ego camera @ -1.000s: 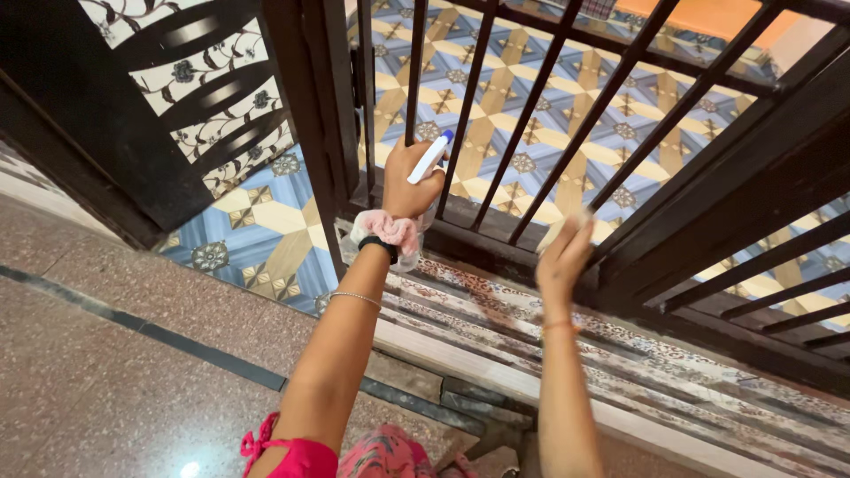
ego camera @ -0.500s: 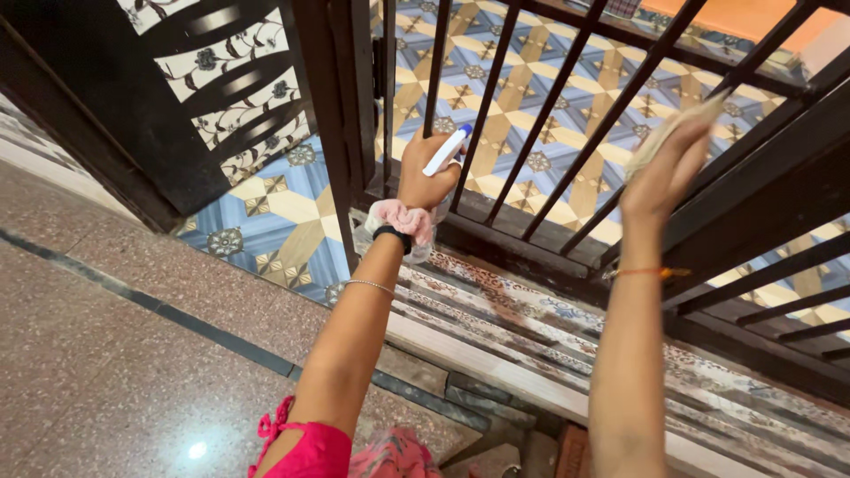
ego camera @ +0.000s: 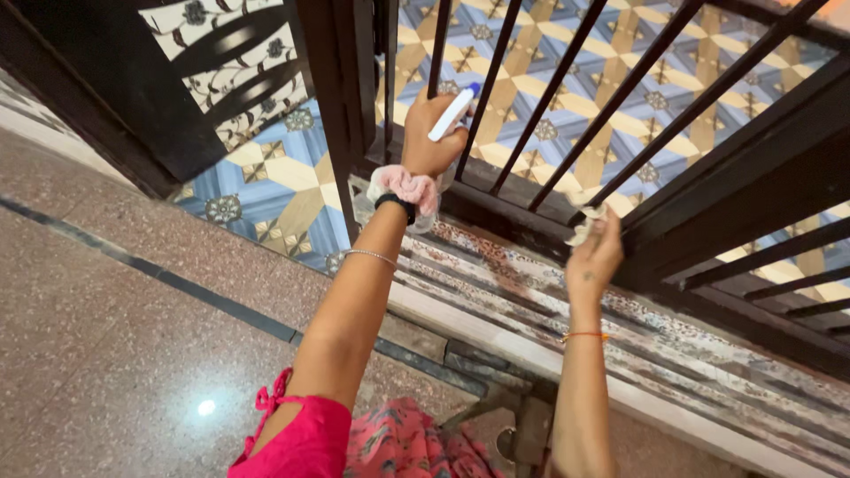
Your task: The person cleans a metal gate by spraying a liquid from a bottle and wiping the bars and frame with a cloth.
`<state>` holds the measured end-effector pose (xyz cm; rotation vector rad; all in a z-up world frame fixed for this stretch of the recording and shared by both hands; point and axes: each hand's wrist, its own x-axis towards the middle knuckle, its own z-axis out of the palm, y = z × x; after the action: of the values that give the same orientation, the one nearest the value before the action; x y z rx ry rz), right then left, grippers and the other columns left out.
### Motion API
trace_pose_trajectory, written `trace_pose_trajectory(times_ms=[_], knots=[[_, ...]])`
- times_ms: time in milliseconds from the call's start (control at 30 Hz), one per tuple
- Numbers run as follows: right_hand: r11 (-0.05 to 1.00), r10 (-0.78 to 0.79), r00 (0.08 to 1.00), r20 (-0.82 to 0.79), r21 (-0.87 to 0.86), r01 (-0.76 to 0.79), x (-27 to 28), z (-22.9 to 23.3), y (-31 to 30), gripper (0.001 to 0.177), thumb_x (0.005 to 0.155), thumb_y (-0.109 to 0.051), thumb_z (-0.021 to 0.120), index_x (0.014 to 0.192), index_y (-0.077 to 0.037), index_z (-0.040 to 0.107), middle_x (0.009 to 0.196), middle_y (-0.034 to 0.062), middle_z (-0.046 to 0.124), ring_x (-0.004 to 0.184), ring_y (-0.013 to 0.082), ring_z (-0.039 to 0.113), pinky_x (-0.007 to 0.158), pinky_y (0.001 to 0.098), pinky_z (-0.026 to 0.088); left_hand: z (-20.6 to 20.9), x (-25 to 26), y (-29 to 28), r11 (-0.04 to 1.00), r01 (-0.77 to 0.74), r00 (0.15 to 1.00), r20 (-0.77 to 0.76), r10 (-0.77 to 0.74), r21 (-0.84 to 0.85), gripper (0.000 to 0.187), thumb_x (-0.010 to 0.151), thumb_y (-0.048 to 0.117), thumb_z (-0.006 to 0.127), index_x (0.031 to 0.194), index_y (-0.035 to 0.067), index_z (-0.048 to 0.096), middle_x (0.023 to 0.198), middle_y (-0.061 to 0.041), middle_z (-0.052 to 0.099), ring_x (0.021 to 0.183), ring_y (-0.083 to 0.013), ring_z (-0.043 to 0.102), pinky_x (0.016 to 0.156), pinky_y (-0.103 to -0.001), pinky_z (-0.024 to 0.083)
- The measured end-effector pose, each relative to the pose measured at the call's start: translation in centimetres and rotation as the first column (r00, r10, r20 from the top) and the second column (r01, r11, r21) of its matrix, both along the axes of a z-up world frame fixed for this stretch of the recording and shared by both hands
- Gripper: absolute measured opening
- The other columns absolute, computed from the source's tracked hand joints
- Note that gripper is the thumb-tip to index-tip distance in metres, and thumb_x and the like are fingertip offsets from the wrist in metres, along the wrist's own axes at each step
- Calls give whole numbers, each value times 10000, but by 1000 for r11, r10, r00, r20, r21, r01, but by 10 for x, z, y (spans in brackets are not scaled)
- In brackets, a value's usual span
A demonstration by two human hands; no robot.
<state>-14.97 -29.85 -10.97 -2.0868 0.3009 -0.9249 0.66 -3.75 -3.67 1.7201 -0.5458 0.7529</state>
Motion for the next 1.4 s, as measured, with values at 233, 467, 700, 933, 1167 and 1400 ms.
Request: trace_pose_trajectory(times_ms=[233,467,700,933,1167,1400], knots=[[946,52,762,645,213,-245,-35,84,-70,477,1192,-433,453,1388,-2,512,1294,175,687,1121,259,686,842,340,579,5,-5,1,1000,10,1000,-12,-11,-9,274,643,50,623,889,63,743,953,-200,650,861,-378,653,753,-408,535],[985,-81,788,611,-74,158,56,130,-61,433,1211,-365,320,1469,-33,423,1304,173,670,1106,245,710,931,383,568,3,-2,3,1000,5,1000,-18,-4,27,258,669,61,640,902,80,748,956,-186,649,880,-381,659,770,-412,536],[954,-242,909,340,-86,286,42,62,-29,314,1212,-242,415,1353,37,434,1075,248,690,942,397,723,807,475,539,5,-3,2,1000,-9,1000,-18,10,24,263,684,56,637,917,76,759,959,-199,630,864,-391,654,770,-414,532],[985,-31,935,352,-150,89,32,28,-37,320,1227,-200,456,1440,34,402,1116,192,700,1009,311,734,874,444,568,2,-4,-1,1000,6,999,-34,-6,-25,263,680,54,622,909,69,749,958,-208,637,862,-383,659,772,-416,537],[949,116,794,596,-303,89,69,155,-71,395,1225,-213,273,1587,-59,245,1359,168,631,1103,249,692,956,392,589,0,0,1,999,-8,1000,-4,8,33,267,683,54,619,911,74,755,948,-191,665,902,-388,654,794,-423,536],[904,-206,886,415,-266,335,43,81,-40,379,1193,-202,447,1381,128,436,1094,322,673,994,489,682,841,531,509,1,-4,0,1000,-11,1000,-18,11,0,265,672,68,636,907,83,757,945,-212,639,846,-388,653,755,-426,536]])
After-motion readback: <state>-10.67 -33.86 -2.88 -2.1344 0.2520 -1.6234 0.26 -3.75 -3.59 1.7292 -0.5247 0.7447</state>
